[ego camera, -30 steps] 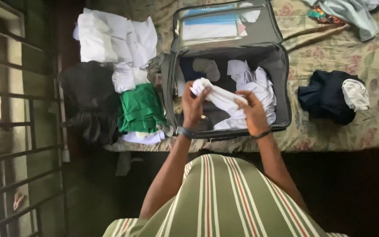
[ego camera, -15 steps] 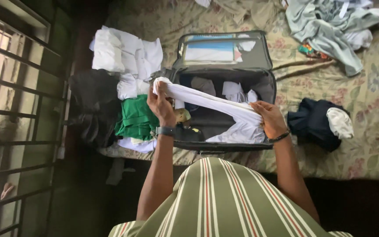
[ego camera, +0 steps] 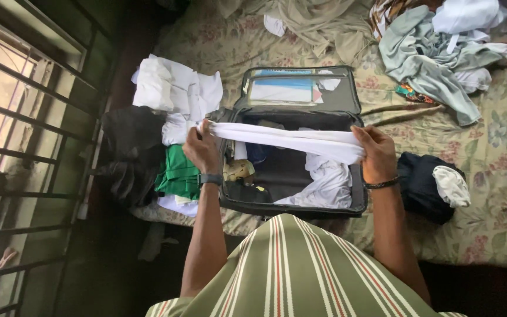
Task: Pack clothes and items into a suitcase on a bed.
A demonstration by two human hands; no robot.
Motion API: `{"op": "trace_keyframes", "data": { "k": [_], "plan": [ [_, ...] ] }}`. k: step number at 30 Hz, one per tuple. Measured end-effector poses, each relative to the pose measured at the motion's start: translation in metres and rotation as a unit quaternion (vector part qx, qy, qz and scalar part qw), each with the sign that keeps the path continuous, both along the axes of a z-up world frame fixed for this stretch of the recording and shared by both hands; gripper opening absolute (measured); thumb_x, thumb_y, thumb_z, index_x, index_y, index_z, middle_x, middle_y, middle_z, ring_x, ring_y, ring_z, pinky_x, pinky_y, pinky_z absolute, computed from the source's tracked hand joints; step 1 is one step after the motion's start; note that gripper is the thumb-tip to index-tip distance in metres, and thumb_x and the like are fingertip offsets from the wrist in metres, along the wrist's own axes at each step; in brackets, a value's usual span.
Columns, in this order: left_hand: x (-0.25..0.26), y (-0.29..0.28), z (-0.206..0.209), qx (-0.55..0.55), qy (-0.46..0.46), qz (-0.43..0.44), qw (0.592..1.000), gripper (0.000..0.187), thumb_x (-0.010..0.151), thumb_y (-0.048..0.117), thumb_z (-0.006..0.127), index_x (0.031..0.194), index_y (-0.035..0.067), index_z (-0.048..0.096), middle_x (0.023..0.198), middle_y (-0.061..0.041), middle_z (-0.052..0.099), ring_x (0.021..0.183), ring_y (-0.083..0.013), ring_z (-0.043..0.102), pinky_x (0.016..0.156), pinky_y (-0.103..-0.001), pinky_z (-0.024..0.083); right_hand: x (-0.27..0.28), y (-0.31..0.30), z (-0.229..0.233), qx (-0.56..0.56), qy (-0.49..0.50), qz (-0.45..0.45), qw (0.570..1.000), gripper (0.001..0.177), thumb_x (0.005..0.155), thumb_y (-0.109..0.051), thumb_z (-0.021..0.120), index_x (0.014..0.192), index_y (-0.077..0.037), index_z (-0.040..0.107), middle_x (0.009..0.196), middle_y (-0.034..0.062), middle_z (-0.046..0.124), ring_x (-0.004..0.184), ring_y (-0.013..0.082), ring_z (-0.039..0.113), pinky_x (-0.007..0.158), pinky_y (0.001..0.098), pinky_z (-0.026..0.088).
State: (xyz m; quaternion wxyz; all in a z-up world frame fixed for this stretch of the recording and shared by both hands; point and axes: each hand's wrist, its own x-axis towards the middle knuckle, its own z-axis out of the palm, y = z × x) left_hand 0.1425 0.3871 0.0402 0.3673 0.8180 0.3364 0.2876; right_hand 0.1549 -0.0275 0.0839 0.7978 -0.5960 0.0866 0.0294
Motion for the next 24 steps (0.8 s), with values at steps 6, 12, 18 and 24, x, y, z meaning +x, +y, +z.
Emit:
{"op": "trace_keyframes", "data": {
  "k": [6, 12, 18, 24],
  "plan": [
    [-0.006, -0.039, -0.061, -0.009, 0.040, -0.247, 0.968, 0.025, 0.087, 0.022, 0.073, 0.106, 0.007, 0.074, 0.101, -0.010, 0.075, 0.089, -0.0234, 0.071, 0.079, -0.037, 0.057, 0.004, 0.057, 0.011, -0.036, 0.010, 0.130, 0.991, 0.026, 0.106, -0.029, 0.068, 0.106, -0.004, 0.067, 0.093, 0.0001, 0.064, 0.071, 0.0073, 0.063, 0.051, 0.0251, 0.046],
    [-0.022, -0.132, -0.032, -0.615, -0.123, -0.498, 0.599, 0.052, 0.099, 0.042, 0.057, 0.138, 0.008, 0.061, 0.141, -0.010, 0.062, 0.133, -0.0201, 0.056, 0.116, -0.032, 0.041, 0.010, 0.113, 0.033, 0.203, 0.052, 0.285, 0.935, 0.028, 0.101, -0.026, 0.061, 0.121, -0.007, 0.062, 0.106, 0.0050, 0.069, 0.094, 0.0139, 0.071, 0.079, 0.0300, 0.061],
    [-0.030, -0.115, 0.031, -0.350, 0.103, -0.564, 0.741, 0.037, 0.099, 0.031, 0.071, 0.117, -0.002, 0.067, 0.113, -0.016, 0.077, 0.106, -0.0197, 0.070, 0.094, -0.034, 0.054, 0.024, 0.052, 0.026, 0.272, 0.012, 0.192, 0.943, 0.041, 0.103, -0.024, 0.068, 0.138, -0.003, 0.062, 0.108, 0.0026, 0.065, 0.095, 0.0108, 0.063, 0.080, 0.0262, 0.056],
    [-0.029, -0.111, 0.078, -0.420, -0.108, -0.471, 0.768, 0.036, 0.091, 0.021, 0.073, 0.118, 0.000, 0.061, 0.113, -0.007, 0.067, 0.103, -0.0134, 0.065, 0.095, -0.031, 0.054, 0.009, 0.018, 0.024, -0.048, 0.011, 0.217, 0.975, 0.042, 0.099, -0.029, 0.066, 0.130, -0.001, 0.061, 0.109, 0.0106, 0.068, 0.088, 0.0186, 0.062, 0.071, 0.0333, 0.050]
  ]
}}
